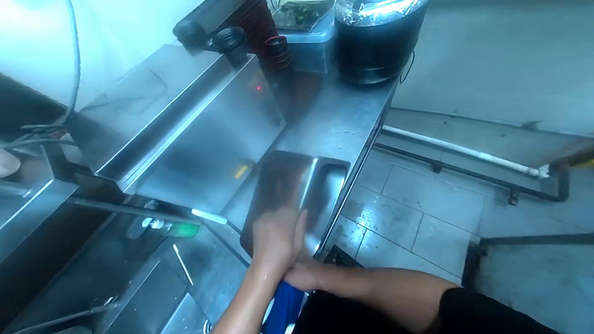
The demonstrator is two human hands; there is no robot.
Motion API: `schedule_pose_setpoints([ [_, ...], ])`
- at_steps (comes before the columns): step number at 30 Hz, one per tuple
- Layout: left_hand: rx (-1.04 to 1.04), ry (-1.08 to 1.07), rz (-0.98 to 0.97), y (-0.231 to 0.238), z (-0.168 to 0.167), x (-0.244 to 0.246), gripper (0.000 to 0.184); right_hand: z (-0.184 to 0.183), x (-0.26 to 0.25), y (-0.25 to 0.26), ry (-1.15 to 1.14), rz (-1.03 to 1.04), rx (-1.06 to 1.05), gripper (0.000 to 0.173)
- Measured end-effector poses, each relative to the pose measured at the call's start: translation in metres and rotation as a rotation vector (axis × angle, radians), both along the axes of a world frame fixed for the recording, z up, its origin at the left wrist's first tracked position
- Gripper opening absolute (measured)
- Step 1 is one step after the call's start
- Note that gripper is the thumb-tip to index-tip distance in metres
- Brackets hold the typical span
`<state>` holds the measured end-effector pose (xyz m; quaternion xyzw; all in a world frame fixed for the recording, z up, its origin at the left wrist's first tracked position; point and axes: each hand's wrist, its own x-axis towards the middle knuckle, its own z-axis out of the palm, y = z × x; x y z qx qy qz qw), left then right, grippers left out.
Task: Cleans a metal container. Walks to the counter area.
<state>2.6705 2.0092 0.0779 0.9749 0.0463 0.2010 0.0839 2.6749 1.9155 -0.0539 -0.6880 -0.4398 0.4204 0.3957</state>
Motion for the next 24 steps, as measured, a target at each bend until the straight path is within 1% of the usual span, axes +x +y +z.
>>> schedule_pose_setpoints([
  [2, 0.016, 0.214, -0.037, -0.004, 0.006, 0.034, 0.039, -0.023, -0.015, 0.002, 0.05, -0.034, 0.119, 0.065],
  [4, 0.023, 0.375, -0.061, -0.01, 0.009, 0.059, 0.037, -0.045, -0.006, -0.002, -0.018, 0.018, 0.077, 0.064],
  [6, 0.007, 0.416, -0.067, -0.012, 0.01, 0.069, 0.037, -0.061, 0.012, -0.014, -0.247, 0.1, 0.019, 0.058],
  [8, 0.025, 0.413, -0.051, -0.011, 0.008, 0.071, 0.038, -0.072, 0.031, -0.021, -0.498, 0.108, -0.004, 0.057],
  [9, 0.036, 0.415, -0.048, -0.011, 0.008, 0.07, 0.038, -0.076, 0.039, -0.021, -0.558, 0.066, -0.021, 0.057],
  [10, 0.048, 0.422, -0.044, -0.011, 0.009, 0.07, 0.038, -0.076, 0.05, -0.02, -0.57, 0.009, -0.07, 0.059],
  [13, 0.07, 0.436, -0.032, -0.012, 0.011, 0.073, 0.039, -0.068, 0.104, -0.021, -0.58, -0.199, -0.278, 0.062],
  [15, 0.074, 0.435, -0.029, -0.013, 0.01, 0.072, 0.039, -0.07, 0.132, -0.024, -0.662, -0.332, -0.345, 0.063],
  [16, 0.068, 0.429, -0.032, -0.013, 0.009, 0.072, 0.038, -0.075, 0.136, -0.024, -0.72, -0.38, -0.369, 0.063],
  [18, 0.048, 0.425, -0.026, -0.014, 0.009, 0.071, 0.037, -0.08, 0.119, -0.018, -0.719, -0.407, -0.39, 0.067],
  [19, 0.044, 0.43, -0.024, -0.013, 0.009, 0.07, 0.037, -0.078, 0.1, -0.015, -0.668, -0.36, -0.363, 0.071],
  [20, 0.046, 0.436, -0.022, -0.013, 0.009, 0.071, 0.037, -0.076, 0.077, -0.013, -0.613, -0.263, -0.324, 0.072],
  [22, 0.044, 0.458, -0.012, -0.013, 0.009, 0.071, 0.037, -0.072, 0.039, -0.017, -0.541, -0.053, -0.195, 0.065],
  [23, 0.048, 0.463, -0.009, -0.013, 0.01, 0.072, 0.037, -0.071, 0.036, -0.019, -0.54, 0.032, -0.158, 0.062],
  [24, 0.049, 0.47, -0.007, -0.013, 0.011, 0.073, 0.037, -0.069, 0.044, -0.021, -0.553, 0.067, -0.141, 0.06],
])
